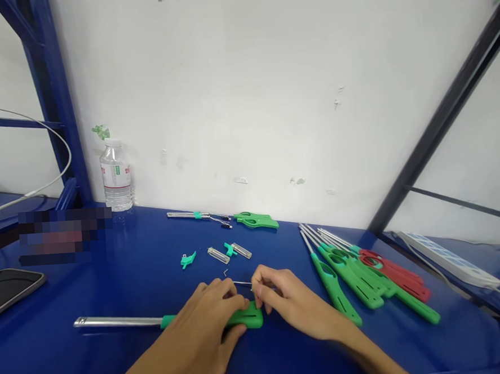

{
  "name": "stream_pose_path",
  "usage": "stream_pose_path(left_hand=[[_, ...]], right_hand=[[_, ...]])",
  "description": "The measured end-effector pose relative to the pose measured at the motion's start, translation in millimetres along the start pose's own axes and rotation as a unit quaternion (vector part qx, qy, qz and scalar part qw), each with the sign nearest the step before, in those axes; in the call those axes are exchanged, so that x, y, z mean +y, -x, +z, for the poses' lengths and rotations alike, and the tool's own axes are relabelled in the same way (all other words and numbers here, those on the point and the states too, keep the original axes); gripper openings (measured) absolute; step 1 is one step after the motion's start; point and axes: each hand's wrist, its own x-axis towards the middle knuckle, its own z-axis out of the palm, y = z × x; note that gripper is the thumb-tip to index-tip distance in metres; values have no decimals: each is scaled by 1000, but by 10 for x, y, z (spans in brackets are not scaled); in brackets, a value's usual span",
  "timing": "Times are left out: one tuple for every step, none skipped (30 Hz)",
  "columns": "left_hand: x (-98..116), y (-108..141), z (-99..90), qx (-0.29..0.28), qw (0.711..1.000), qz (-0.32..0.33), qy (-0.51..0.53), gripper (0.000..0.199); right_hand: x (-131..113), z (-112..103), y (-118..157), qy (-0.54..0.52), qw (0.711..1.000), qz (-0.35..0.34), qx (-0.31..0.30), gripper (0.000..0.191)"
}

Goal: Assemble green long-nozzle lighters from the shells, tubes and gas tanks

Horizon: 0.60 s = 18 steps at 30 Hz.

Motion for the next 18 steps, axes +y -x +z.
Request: stream_pose_path(left_hand=[[28,-11,18,-4,1000,12,-19,29],[56,-26,37,-9,999,22,-38,27],[82,-43,55,-13,998,28,-58,26],[103,-57,71,-14,996,30,-78,24],[119,-69,81,-13,995,32,-98,25],[130,-75,86,-10,993,36,-115,29],[136,-76,87,-4,991,42,-129,34],[138,-72,85,2,989,50,-142,40],[138,-67,81,8,987,57,-152,45],[137,-63,80,17,985,63,-162,48],[137,-62,80,27,983,66,-171,48],[137,-66,85,39,981,66,-179,44],[137,-74,91,49,979,66,-185,38],[138,-86,99,59,978,66,-189,33],[139,-98,107,68,977,68,-191,30],[141,-108,113,73,976,73,-190,28],[142,-115,115,77,976,79,-187,26],[144,-116,115,80,976,86,-182,26]], right_hand=[[20,11,-4,-6,1000,-1,6,28],[39,19,-5,-10,1000,-1,16,29],[58,23,-5,-13,1000,-2,27,31],[74,25,-3,-15,999,-2,40,31],[88,26,-1,-18,998,-2,52,32],[98,27,1,-23,998,-2,64,32],[104,30,1,-29,997,-2,74,31],[107,37,0,-35,996,-2,82,31],[106,48,-1,-41,995,-3,89,31],[103,61,-4,-47,994,-4,94,32],[99,78,-6,-52,994,-5,95,32],[95,96,-7,-56,994,-6,95,32],[92,114,-8,-59,994,-8,92,33],[90,130,-9,-62,994,-8,89,33],[90,144,-8,-65,994,-8,86,33],[92,154,-7,-67,994,-7,83,34],[96,160,-6,-69,994,-7,81,34],[101,162,-5,-70,994,-6,80,34]])
